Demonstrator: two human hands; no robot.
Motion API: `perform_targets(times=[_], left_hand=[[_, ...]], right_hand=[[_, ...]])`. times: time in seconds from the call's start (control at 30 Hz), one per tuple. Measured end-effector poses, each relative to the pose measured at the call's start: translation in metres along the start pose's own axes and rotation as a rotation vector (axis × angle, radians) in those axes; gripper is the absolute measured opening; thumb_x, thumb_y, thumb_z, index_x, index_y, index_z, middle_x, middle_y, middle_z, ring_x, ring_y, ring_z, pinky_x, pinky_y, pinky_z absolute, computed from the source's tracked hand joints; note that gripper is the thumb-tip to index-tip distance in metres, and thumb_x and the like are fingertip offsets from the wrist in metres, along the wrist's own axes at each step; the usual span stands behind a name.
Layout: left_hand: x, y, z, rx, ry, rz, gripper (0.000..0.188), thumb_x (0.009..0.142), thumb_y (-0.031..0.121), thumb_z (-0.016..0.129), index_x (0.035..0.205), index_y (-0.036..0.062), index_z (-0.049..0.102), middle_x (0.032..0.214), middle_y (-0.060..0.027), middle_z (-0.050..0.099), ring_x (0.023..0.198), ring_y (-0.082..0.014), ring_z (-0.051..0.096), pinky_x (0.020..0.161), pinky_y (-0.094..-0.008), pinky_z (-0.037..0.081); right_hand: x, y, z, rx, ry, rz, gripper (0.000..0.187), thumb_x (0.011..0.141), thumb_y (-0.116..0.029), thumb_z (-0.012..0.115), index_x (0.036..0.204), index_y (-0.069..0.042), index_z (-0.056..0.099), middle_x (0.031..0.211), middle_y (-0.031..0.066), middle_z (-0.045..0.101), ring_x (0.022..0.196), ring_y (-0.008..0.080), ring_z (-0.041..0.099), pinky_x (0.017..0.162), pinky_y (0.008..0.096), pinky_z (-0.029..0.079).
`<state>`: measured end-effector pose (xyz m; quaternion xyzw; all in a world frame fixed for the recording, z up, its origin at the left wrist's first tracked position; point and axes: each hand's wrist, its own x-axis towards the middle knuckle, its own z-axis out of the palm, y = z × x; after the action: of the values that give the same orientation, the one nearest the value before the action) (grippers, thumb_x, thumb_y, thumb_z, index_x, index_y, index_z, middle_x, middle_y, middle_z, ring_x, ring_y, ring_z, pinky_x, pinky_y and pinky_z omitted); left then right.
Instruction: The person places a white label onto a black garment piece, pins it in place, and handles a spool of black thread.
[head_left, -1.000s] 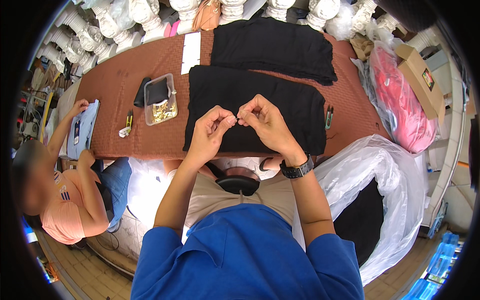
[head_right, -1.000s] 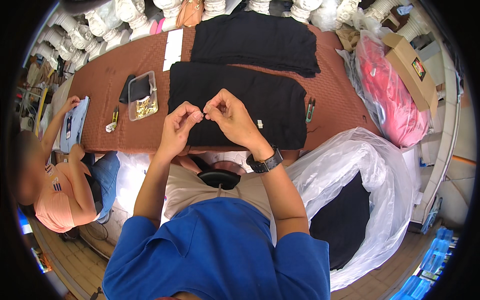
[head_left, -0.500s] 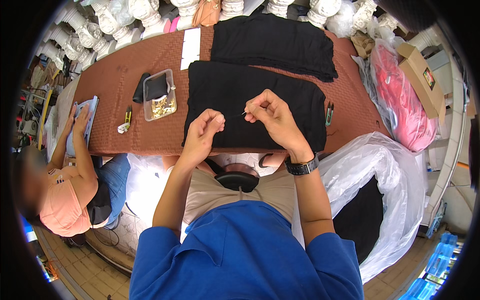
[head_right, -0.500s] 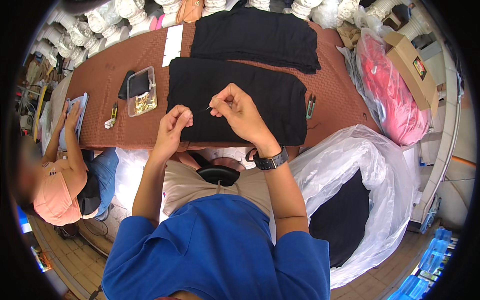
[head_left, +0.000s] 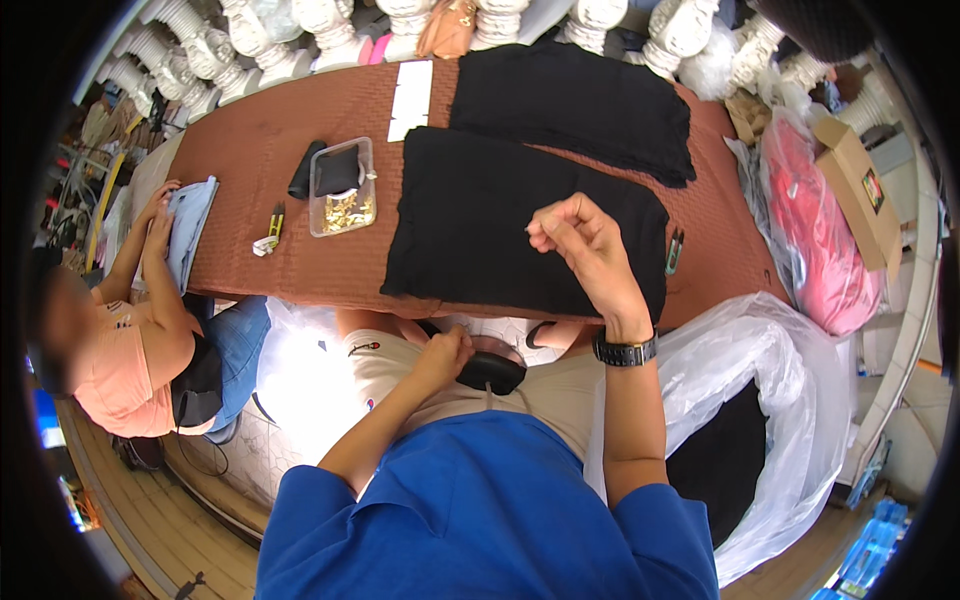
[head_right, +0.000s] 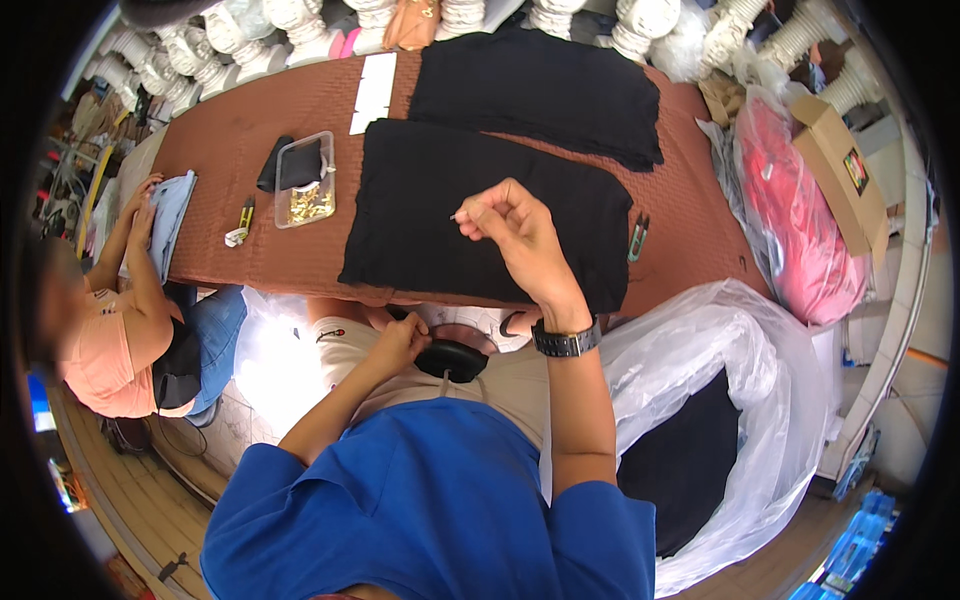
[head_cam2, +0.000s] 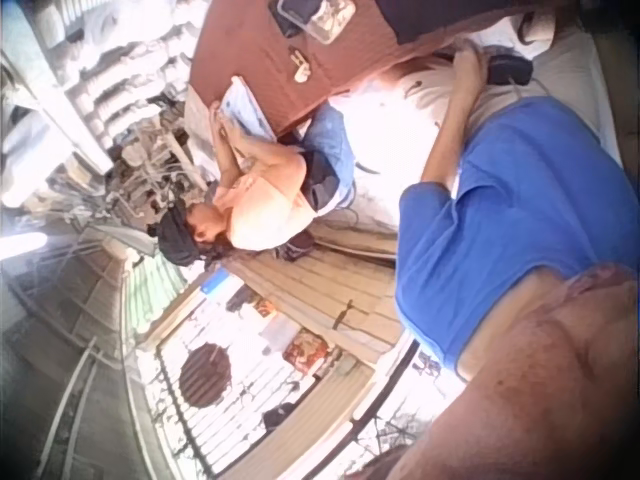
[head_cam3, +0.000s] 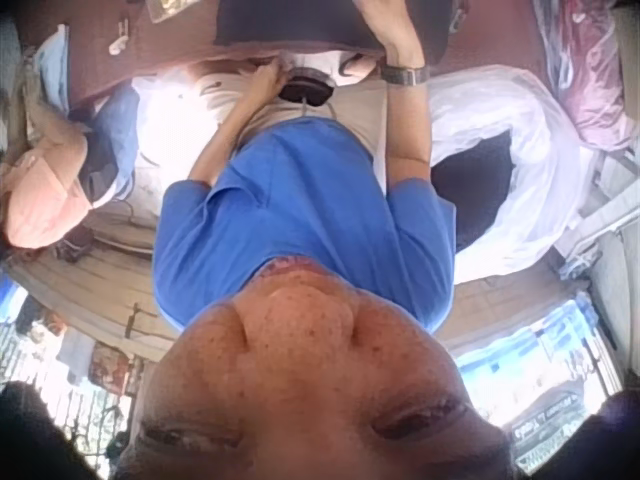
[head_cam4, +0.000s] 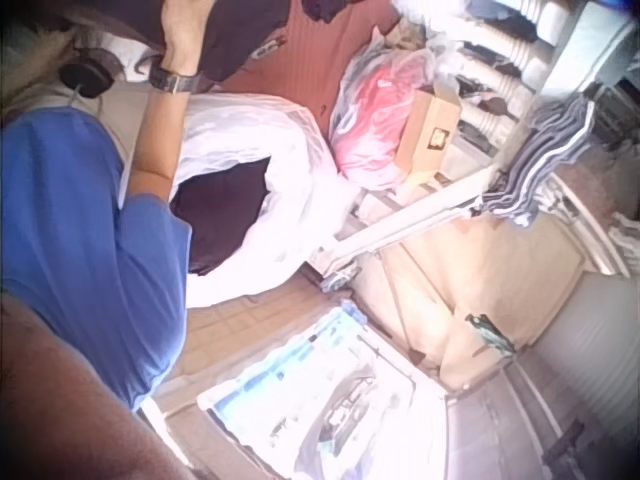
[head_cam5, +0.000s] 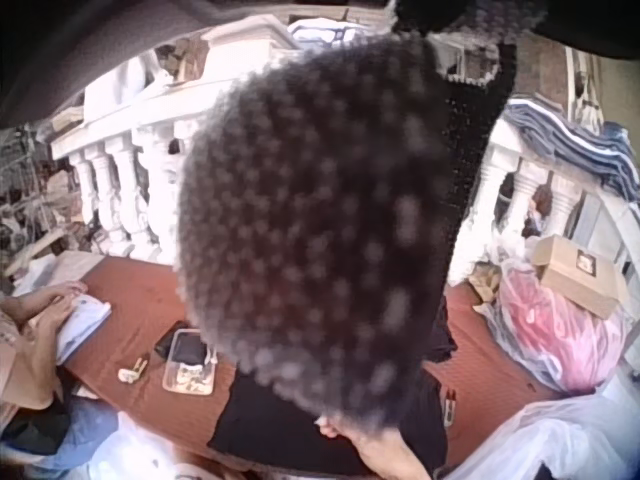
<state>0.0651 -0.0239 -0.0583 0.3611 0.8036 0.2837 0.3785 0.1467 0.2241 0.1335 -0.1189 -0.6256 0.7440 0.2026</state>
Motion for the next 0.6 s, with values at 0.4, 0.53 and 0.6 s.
perform_targets(times=[0.4,0.53,0.6], left_hand=[[-0.006,0.133,-0.105,-0.797,0.482,0.708,0.028,0.09,-0.009,0.069,0.116,-0.0006,0.065,0.107,-0.0067,0.061,0.1,-0.0146,0.064,0.09,-0.0283,0.053],[-0.001,0.14,-0.102,-0.823,0.588,0.775,0.016,0.087,-0.005,0.074,0.102,-0.0001,0.071,0.098,-0.0063,0.062,0.087,-0.0115,0.062,0.077,-0.0245,0.05],[-0.004,0.144,-0.102,-0.816,0.612,0.794,0.016,0.086,-0.007,0.073,0.1,-0.0002,0.071,0.097,-0.0073,0.063,0.084,-0.0124,0.062,0.076,-0.0244,0.05]], right_hand=[[-0.004,0.017,0.051,0.266,-0.216,0.064,0.012,0.099,-0.015,0.067,0.101,-0.003,0.067,0.096,0.0009,0.064,0.093,0.009,0.061,0.087,0.0259,0.05],[-0.005,0.014,0.053,0.263,-0.196,0.067,0.014,0.1,-0.018,0.067,0.101,-0.004,0.067,0.095,0.0006,0.067,0.09,0.0078,0.061,0.082,0.0246,0.05],[-0.009,0.019,0.048,0.209,-0.167,0.119,0.013,0.1,-0.019,0.066,0.101,-0.006,0.067,0.096,0.0018,0.068,0.089,0.0078,0.061,0.081,0.0249,0.05]])
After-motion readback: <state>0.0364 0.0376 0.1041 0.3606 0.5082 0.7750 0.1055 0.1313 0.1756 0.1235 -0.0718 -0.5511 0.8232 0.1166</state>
